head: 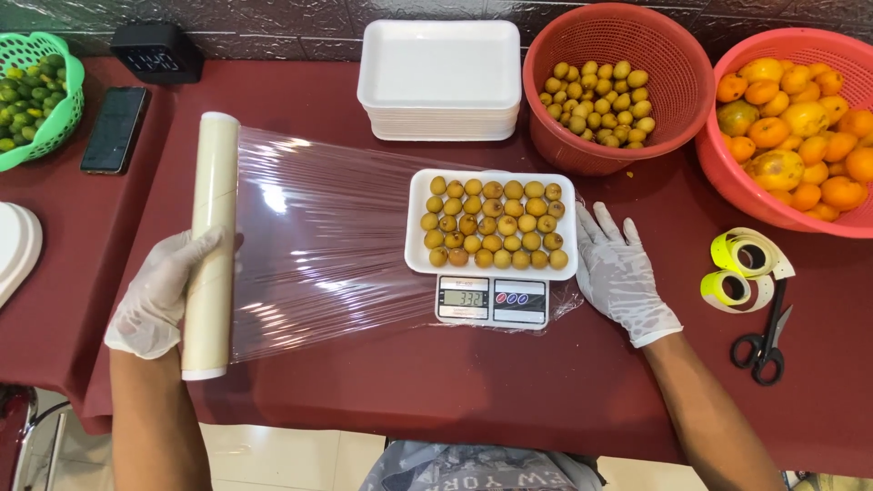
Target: Weighing a tray of olives and wrapping it with plastic film using a roll and scissors.
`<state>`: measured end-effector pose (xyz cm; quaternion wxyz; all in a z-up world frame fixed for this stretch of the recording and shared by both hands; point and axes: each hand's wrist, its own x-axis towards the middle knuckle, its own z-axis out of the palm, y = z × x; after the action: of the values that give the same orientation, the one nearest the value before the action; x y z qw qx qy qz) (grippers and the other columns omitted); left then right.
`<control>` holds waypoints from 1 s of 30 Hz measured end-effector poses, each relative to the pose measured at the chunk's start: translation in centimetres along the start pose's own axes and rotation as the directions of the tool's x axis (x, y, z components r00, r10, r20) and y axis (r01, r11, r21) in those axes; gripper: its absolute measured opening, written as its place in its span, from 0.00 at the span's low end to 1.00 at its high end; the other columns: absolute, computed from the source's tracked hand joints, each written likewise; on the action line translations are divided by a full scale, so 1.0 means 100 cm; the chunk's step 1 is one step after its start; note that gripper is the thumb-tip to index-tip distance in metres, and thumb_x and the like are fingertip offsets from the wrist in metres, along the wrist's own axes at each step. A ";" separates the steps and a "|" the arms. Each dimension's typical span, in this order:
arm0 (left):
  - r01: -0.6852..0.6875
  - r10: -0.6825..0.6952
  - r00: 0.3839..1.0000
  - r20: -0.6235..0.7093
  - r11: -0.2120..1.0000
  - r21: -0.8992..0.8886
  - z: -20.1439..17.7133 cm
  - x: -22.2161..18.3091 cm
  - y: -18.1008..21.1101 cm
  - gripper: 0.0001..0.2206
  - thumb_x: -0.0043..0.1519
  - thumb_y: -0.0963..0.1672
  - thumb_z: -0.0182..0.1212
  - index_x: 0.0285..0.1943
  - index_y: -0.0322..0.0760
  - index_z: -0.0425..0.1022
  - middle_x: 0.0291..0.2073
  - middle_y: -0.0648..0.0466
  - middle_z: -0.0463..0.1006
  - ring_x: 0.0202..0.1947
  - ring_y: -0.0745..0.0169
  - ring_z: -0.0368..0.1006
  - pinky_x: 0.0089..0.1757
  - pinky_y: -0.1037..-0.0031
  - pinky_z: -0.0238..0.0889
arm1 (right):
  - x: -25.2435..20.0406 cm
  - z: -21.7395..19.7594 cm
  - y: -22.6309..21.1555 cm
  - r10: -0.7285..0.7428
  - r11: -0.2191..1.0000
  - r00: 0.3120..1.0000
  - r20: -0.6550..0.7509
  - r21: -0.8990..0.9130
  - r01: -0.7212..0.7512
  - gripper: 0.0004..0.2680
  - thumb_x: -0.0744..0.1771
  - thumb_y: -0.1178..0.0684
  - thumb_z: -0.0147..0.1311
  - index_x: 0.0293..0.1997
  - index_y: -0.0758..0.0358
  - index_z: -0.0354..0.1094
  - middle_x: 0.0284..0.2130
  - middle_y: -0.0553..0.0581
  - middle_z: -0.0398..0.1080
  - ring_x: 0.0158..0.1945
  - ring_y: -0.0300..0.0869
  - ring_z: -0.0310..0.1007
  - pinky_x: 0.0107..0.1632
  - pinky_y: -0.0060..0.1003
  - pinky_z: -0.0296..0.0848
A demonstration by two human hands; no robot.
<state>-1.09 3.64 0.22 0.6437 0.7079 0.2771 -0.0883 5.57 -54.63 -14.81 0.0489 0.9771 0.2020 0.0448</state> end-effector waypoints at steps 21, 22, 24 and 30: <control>-0.151 0.149 0.988 -0.048 0.988 -0.037 0.073 -0.098 0.097 0.19 0.63 0.49 0.57 0.57 0.34 0.78 0.29 0.47 0.75 0.24 0.60 0.70 0.27 0.75 0.63 | 0.000 0.001 0.000 -0.002 1.000 1.000 -0.021 0.016 0.003 0.24 0.69 0.45 0.35 0.78 0.51 0.48 0.77 0.45 0.47 0.79 0.47 0.44 0.73 0.56 0.47; -0.151 0.150 0.988 -0.047 0.988 -0.035 0.077 -0.100 0.099 0.19 0.63 0.49 0.57 0.57 0.34 0.78 0.29 0.47 0.75 0.24 0.60 0.70 0.27 0.75 0.63 | 0.000 0.002 0.000 0.000 1.000 1.000 -0.022 0.017 0.001 0.24 0.69 0.45 0.35 0.78 0.51 0.48 0.77 0.45 0.47 0.79 0.47 0.44 0.73 0.56 0.47; -0.224 0.224 0.974 -0.034 0.975 -0.007 0.083 -0.102 0.102 0.19 0.61 0.49 0.57 0.53 0.31 0.78 0.28 0.46 0.75 0.24 0.60 0.69 0.26 0.75 0.61 | 0.001 0.003 0.000 0.006 1.000 1.000 -0.016 0.003 -0.006 0.24 0.69 0.43 0.35 0.78 0.49 0.47 0.77 0.46 0.47 0.79 0.47 0.44 0.73 0.55 0.46; -0.192 0.194 0.981 -0.007 0.969 -0.153 0.104 -0.100 0.104 0.16 0.57 0.49 0.62 0.45 0.32 0.76 0.25 0.49 0.74 0.20 0.61 0.69 0.21 0.73 0.64 | 0.002 -0.001 -0.002 0.031 0.997 0.999 0.015 0.074 -0.032 0.24 0.69 0.44 0.34 0.78 0.49 0.46 0.76 0.47 0.48 0.79 0.47 0.42 0.73 0.56 0.44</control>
<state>-1.71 -9.35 12.36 0.7025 0.6799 0.2102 -0.0067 5.71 -54.39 -14.73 0.0131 0.9816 0.1879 0.0311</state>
